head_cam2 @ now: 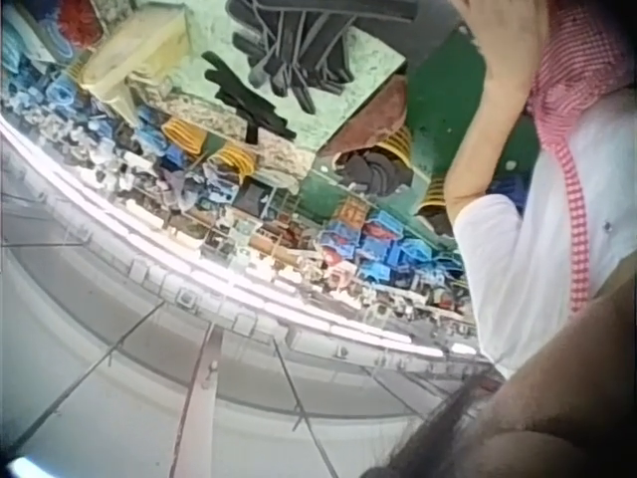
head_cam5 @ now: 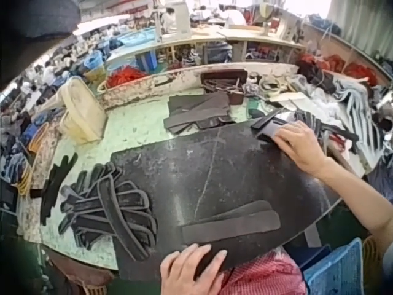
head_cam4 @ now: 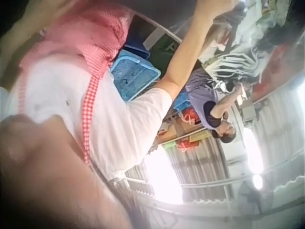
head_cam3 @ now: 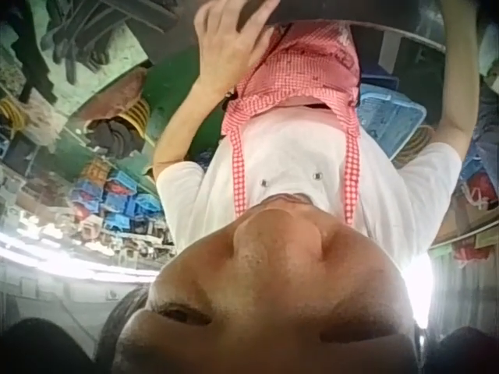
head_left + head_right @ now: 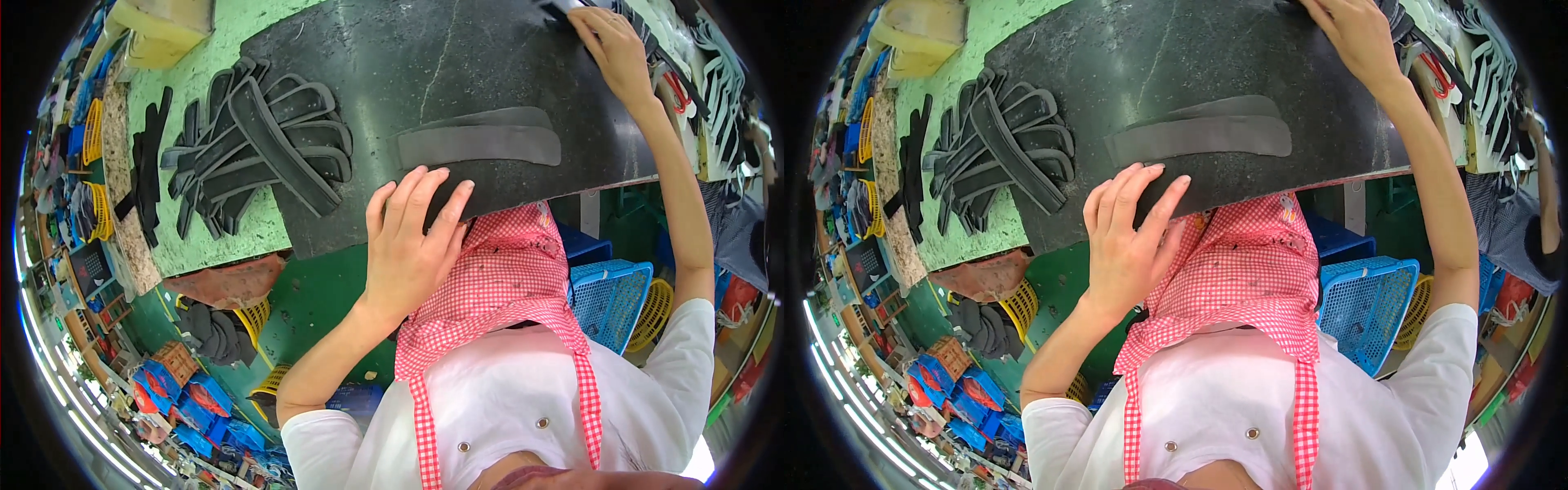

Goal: The person is sorting and matching black leather strips for assembly, then bundling them together with rubber bands.

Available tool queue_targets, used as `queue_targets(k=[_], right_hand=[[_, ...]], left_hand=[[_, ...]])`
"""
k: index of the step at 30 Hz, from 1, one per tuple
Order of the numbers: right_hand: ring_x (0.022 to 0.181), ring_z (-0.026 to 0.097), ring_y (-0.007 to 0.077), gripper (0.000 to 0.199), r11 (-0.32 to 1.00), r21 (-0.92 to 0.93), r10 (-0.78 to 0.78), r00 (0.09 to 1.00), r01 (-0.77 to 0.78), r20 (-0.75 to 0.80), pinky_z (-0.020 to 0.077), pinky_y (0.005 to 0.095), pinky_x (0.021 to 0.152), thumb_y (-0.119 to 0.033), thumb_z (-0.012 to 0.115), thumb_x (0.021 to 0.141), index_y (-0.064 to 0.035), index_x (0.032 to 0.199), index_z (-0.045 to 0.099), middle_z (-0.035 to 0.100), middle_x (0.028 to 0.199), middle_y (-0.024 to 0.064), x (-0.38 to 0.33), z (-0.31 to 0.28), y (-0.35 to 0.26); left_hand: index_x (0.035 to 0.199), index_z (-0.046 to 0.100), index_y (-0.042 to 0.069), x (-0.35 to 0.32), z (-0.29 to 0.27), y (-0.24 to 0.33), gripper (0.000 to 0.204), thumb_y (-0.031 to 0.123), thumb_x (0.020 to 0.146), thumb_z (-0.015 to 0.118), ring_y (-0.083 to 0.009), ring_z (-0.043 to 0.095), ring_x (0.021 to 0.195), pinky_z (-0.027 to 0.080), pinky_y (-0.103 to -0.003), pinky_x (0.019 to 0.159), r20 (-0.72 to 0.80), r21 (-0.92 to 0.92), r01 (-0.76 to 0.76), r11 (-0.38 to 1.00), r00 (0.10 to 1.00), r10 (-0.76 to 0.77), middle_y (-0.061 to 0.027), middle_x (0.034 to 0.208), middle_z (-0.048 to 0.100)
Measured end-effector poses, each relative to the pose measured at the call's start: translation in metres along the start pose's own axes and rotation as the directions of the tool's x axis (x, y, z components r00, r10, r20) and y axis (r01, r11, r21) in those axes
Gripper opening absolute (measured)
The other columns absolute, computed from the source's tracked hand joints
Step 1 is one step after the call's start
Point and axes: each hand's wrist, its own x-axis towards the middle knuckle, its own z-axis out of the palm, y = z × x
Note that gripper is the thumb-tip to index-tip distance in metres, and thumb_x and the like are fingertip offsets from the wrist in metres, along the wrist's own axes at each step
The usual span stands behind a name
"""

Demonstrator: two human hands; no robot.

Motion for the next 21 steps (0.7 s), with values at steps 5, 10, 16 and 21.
queue_targets(k=[5, 10, 16, 21], right_hand=[[0.079, 0.062, 0.0129, 0.021, 0.740, -0.227, 0.671, 0.717, -0.633, 0.188, 0.0493, 0.0261, 0.072, -0.011, 0.060, 0.098, -0.0077, 0.118, 0.065, 0.062, 0.085, 0.0043, 0.025, -0.018, -0.084], [0.067, 0.066, 0.0258, 0.020, 0.787, 0.091, 0.467, 0.687, -0.610, 0.556, 0.0503, 0.0353, 0.064, -0.019, 0.069, 0.093, 0.0003, 0.094, 0.063, 0.066, 0.076, 0.0155, 0.024, 0.061, -0.177], [0.073, 0.068, 0.0339, 0.026, 0.884, -0.081, 0.419, 0.703, -0.461, 0.575, 0.0523, 0.0412, 0.065, -0.029, 0.068, 0.093, -0.0036, 0.089, 0.063, 0.068, 0.077, 0.0145, 0.016, 0.090, -0.172], [0.074, 0.069, 0.0325, 0.027, 0.915, -0.177, 0.401, 0.758, -0.364, 0.515, 0.0541, 0.0428, 0.067, -0.032, 0.067, 0.092, -0.0056, 0.089, 0.064, 0.070, 0.077, 0.0116, 0.010, 0.096, -0.175]], left_hand=[[0.136, 0.062, 0.016, -0.008, 0.000, 0.001, 0.060, 0.015, 0.078, 0.076, -0.0289, 0.046, 0.136, 0.029, -0.048, 0.113, -0.037, 0.022, 0.073, 0.997, 0.997, -0.072, -0.0093, 0.141, 0.052], [0.137, 0.061, 0.017, -0.009, 0.002, -0.003, 0.060, 0.016, 0.079, 0.075, -0.0277, 0.045, 0.137, 0.028, -0.048, 0.114, -0.006, 0.048, 0.078, 0.996, 0.997, -0.077, -0.0090, 0.142, 0.052], [0.136, 0.062, 0.018, -0.008, 0.005, -0.002, 0.061, 0.015, 0.077, 0.075, -0.0280, 0.047, 0.135, 0.028, -0.047, 0.114, -0.022, 0.042, 0.079, 0.996, 0.997, -0.078, -0.0092, 0.139, 0.053], [0.138, 0.059, 0.013, -0.004, -0.002, -0.006, 0.065, 0.016, 0.076, 0.076, -0.0301, 0.048, 0.134, 0.030, -0.048, 0.112, -0.064, -0.044, 0.041, 0.998, 0.997, -0.044, -0.0108, 0.142, 0.052]])
